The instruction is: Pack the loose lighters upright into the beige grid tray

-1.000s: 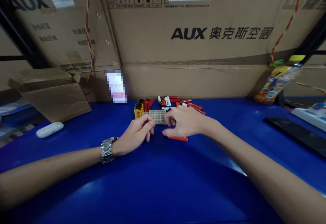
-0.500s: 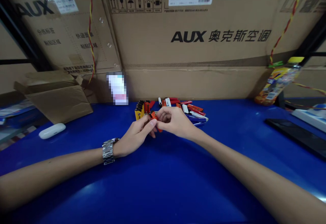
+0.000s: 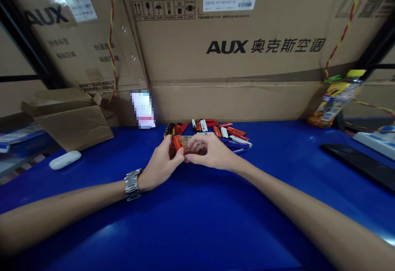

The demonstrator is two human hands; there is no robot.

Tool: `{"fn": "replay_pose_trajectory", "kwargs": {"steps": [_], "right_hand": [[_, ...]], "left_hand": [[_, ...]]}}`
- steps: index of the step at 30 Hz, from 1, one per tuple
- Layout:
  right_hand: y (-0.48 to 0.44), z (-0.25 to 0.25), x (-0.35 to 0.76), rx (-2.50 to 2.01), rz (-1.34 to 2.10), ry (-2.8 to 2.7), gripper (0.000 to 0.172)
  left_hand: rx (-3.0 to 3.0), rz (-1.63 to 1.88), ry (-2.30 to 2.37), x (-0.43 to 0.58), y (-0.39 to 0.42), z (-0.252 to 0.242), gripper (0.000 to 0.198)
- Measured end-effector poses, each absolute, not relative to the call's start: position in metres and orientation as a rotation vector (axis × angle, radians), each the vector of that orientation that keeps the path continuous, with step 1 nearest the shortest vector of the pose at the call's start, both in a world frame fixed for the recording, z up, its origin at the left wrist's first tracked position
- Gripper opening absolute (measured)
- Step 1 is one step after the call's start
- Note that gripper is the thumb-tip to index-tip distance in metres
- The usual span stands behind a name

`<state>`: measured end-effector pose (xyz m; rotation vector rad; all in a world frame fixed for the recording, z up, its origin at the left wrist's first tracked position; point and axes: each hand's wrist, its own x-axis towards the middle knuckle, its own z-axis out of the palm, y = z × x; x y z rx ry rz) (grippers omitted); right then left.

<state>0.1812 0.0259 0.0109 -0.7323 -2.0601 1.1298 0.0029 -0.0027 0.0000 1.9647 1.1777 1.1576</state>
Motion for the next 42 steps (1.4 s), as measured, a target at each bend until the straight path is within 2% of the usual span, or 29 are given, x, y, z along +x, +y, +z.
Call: {"fn": "replay_pose_trajectory", "kwargs": {"steps": [6,13,14,18,20,34,42], "right_hand": [[0.027,0.003,0.181,-0.751,1.223,-1.958,0.020],[0.033,-0.003,0.181,-0.809,1.329,-1.875,0.014],[0.033,-0.003,0.181,-0.819,1.330,-1.884,0.014],[0.031,-0.001,0.179,-0.848,1.312,-1.911,0.013],[0.030,0.000,0.178,-0.859,1.305,-1.920,0.014],[0.033,-0.003,0.180,-0.819,1.225,-2.003,0.010],[0.033,-0.004,0.180,-0.817,1.248,-1.980,0.009]], "left_hand": [[1.725,1.135,0.930,0.004,0.000,0.002,0.001],[1.416,1.190,0.758,0.005,0.005,-0.002,0.006],[1.398,1.183,0.740,0.005,0.006,-0.003,0.008],[1.414,1.099,0.705,0.004,0.007,-0.004,0.040],[1.401,1.086,0.718,0.004,0.007,-0.003,0.045],[1.599,1.065,0.941,0.002,0.005,-0.007,0.030],[1.413,1.052,0.858,0.005,0.003,-0.001,0.037]]}}
